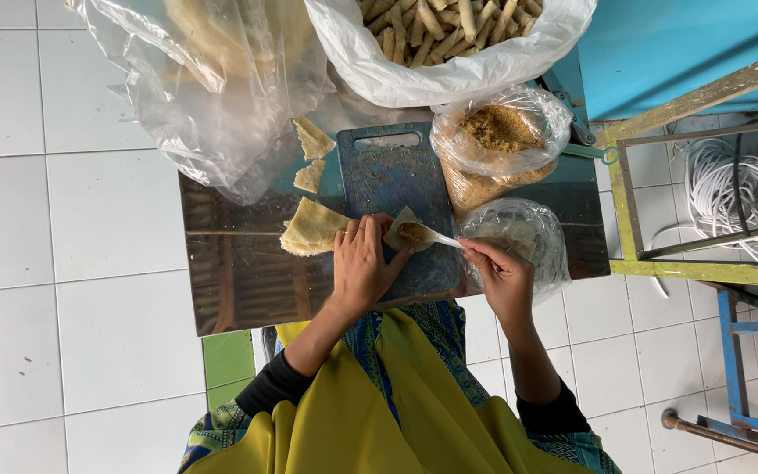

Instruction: The person sits at a low table folding triangular pastry pieces. They spoon a brown filling from a plastic bag onto a triangular wrapper, fold the wrapper over the filling into a closed triangle, and set the finished piece aside, repeating the cycle.

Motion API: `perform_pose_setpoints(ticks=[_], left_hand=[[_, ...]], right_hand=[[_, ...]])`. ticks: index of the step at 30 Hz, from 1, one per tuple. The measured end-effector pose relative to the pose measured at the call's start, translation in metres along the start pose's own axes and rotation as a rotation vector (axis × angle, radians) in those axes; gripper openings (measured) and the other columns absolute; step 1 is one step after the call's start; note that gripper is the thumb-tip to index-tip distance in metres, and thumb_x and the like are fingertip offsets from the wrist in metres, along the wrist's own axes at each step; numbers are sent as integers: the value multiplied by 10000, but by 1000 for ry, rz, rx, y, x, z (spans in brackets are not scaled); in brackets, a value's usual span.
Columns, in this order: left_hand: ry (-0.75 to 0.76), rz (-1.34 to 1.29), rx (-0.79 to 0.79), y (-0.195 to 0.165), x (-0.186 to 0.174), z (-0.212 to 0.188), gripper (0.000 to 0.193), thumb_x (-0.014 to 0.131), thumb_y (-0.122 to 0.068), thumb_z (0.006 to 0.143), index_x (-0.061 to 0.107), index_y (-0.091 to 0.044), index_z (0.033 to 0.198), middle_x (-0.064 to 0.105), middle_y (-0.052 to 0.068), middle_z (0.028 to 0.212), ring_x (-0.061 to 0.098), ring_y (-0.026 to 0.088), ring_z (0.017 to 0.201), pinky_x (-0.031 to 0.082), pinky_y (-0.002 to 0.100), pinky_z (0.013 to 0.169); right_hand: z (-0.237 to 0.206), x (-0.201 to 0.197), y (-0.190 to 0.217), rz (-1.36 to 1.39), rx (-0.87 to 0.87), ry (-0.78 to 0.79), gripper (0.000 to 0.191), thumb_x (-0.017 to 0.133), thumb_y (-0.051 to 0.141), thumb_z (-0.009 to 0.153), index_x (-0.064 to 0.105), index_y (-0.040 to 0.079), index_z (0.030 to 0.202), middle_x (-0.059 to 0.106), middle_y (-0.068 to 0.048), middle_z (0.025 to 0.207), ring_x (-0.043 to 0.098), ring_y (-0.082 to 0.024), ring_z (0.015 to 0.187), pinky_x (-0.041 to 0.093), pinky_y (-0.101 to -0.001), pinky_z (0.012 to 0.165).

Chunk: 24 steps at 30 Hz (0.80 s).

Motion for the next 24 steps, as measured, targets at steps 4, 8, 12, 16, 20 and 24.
perform_pose_setpoints(ticks=[4, 8, 12, 16, 20, 24], left_hand=[[3, -7, -3, 0, 1, 0, 570, 867, -358, 774, 567, -92, 1179, 607, 35, 1014, 574, 258, 949, 409, 426, 846], [19, -8, -10, 1, 0, 0, 562, 868, -364, 786, 565, -100, 1179, 589, 31, 977, 566, 248, 925, 406, 422, 829], [8, -15, 1, 2, 1, 0, 583, 874, -374, 776, 563, -103, 1190, 583, 30, 969, 562, 249, 923, 406, 421, 827], [-4, -36, 10, 4, 2, 0, 633, 885, -381, 758, 552, -86, 1209, 574, 38, 962, 554, 262, 919, 395, 431, 820], [15, -83, -5, 7, 2, -2, 574, 853, -281, 787, 552, -88, 1237, 561, 53, 986, 545, 269, 936, 388, 427, 829], [11, -147, 5, 10, 0, -9, 518, 785, -155, 865, 536, -78, 1313, 556, 56, 1023, 551, 272, 987, 396, 415, 859]], right_hand=[[2, 2, 14, -123, -128, -1, 206, 693, -52, 953, 760, 27, 1131, 777, -106, 1102, 757, -165, 1014, 630, -273, 866], [1, 2, 24, -263, -238, -25, 218, 711, -77, 921, 775, 45, 1090, 775, -99, 1095, 760, -179, 1016, 632, -280, 853], [-5, 3, 27, -359, -329, -47, 245, 710, -96, 904, 783, 56, 1082, 770, -89, 1094, 760, -190, 1008, 631, -283, 836], [-11, 4, 22, -463, -429, -67, 255, 722, -89, 888, 785, 60, 1085, 763, -82, 1099, 752, -202, 1015, 629, -295, 848], [-8, 0, 12, -363, -432, -121, 229, 700, -108, 928, 766, 41, 1089, 770, -102, 1098, 770, -204, 1006, 636, -309, 818], [15, -22, 14, -258, -461, -277, 161, 691, -101, 974, 726, -21, 1109, 752, -156, 1112, 753, -236, 1033, 648, -341, 843]])
Point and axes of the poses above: each hand's wrist, its own z-axis towards the middle knuckle, its own x-axis out of the palm, y = z × x, the point moved 3 cm from there along z, towards the middle knuckle
